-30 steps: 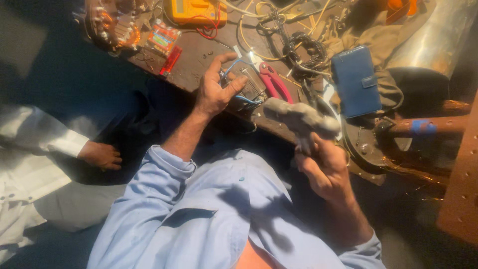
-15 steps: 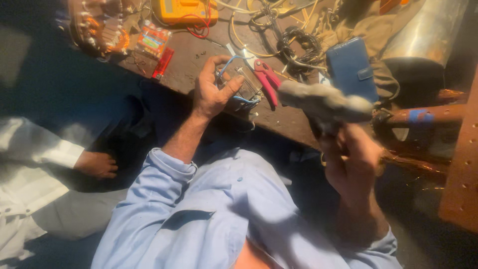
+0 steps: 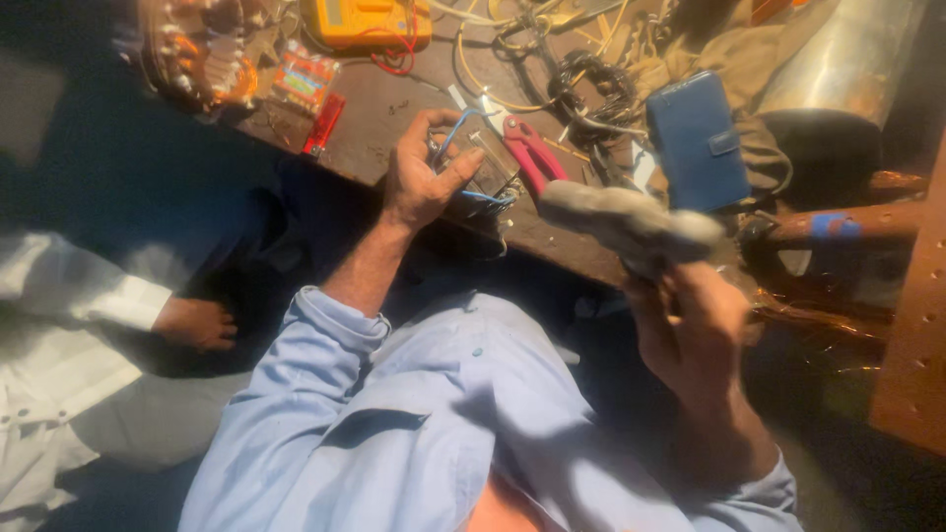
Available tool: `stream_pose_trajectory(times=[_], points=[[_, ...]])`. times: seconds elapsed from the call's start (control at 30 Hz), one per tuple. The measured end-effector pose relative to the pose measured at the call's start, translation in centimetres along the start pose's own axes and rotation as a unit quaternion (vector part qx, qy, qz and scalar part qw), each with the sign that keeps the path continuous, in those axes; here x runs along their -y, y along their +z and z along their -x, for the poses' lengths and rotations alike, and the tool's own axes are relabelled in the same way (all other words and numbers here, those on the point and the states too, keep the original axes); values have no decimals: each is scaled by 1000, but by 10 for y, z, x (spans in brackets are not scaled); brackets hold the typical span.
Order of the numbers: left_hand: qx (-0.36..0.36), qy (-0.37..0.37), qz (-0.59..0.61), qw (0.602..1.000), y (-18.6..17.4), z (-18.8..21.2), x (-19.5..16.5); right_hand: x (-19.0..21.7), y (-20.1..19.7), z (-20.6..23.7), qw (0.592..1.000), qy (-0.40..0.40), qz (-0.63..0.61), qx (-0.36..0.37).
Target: The person works on a cylindrical electrical component, using pliers to strip and adjust wires, then uses a hammer to tap the component. They repeatedly handle the wires and the component throughout the clip.
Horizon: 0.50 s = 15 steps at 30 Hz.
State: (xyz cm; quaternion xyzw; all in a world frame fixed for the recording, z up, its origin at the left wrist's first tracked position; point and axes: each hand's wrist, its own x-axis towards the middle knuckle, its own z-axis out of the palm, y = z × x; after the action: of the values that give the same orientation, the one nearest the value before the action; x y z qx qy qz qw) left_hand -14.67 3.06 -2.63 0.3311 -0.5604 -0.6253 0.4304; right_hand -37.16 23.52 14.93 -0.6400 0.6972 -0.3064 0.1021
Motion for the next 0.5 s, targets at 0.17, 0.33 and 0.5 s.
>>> stream_pose_trajectory(times=[0.17, 0.33, 0.5], points=[[15, 1, 33, 999, 1, -4, 0, 12, 13, -3, 994, -92, -27, -43], [23, 11, 9, 1000, 2, -5, -4, 2, 30, -28, 997, 49, -2, 64], [7, -2, -5, 1000, 0, -1, -8, 2, -10, -6, 995, 36, -91, -15]])
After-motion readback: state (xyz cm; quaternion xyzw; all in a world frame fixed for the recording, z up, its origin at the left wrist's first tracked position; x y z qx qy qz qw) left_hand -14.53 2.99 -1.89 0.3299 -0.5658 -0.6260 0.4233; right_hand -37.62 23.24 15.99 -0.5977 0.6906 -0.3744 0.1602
